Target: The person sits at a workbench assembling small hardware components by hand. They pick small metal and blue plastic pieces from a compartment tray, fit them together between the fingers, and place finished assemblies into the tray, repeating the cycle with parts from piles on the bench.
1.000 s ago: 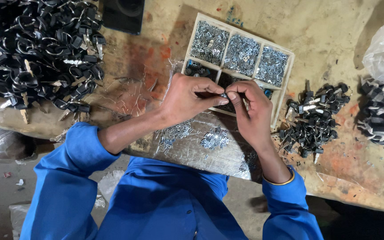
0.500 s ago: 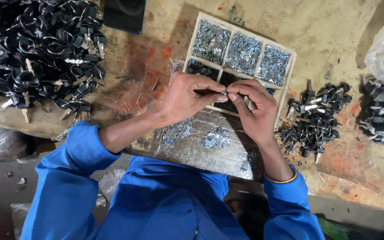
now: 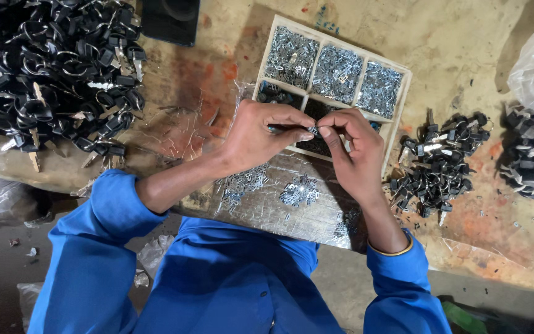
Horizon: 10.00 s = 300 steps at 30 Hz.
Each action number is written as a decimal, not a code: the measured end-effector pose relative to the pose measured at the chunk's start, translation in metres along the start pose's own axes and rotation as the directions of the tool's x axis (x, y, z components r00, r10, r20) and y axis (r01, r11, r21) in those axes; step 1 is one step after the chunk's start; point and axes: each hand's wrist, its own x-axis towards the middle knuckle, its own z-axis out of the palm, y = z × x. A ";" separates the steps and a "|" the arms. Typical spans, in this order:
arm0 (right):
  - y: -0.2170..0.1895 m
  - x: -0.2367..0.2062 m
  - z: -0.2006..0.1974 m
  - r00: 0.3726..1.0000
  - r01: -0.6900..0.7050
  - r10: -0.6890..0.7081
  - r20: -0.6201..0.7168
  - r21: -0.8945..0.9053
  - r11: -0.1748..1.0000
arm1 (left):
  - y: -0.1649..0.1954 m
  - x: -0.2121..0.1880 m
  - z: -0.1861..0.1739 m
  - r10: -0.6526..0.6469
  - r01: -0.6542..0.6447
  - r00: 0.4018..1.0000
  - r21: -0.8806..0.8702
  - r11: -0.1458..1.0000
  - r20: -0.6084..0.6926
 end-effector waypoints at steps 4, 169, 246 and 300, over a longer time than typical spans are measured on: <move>-0.005 0.002 -0.003 0.986 0.165 -0.168 -0.007 -0.151 0.975 | -0.001 -0.001 0.002 -0.059 0.059 0.998 0.017 0.998 0.007; -0.070 -0.228 0.079 0.999 -0.024 -0.002 -0.054 -0.475 0.880 | -0.013 -0.287 0.062 -0.206 0.190 0.969 -0.123 0.974 -0.139; -0.076 -0.239 0.103 0.972 -0.147 0.116 -0.206 -0.141 0.979 | -0.005 -0.291 0.060 -0.036 0.050 0.982 0.077 0.996 -0.184; -0.104 -0.207 0.099 0.991 -0.028 0.062 0.118 -0.268 0.963 | 0.007 -0.297 0.028 0.210 -0.150 0.969 0.369 0.917 -0.128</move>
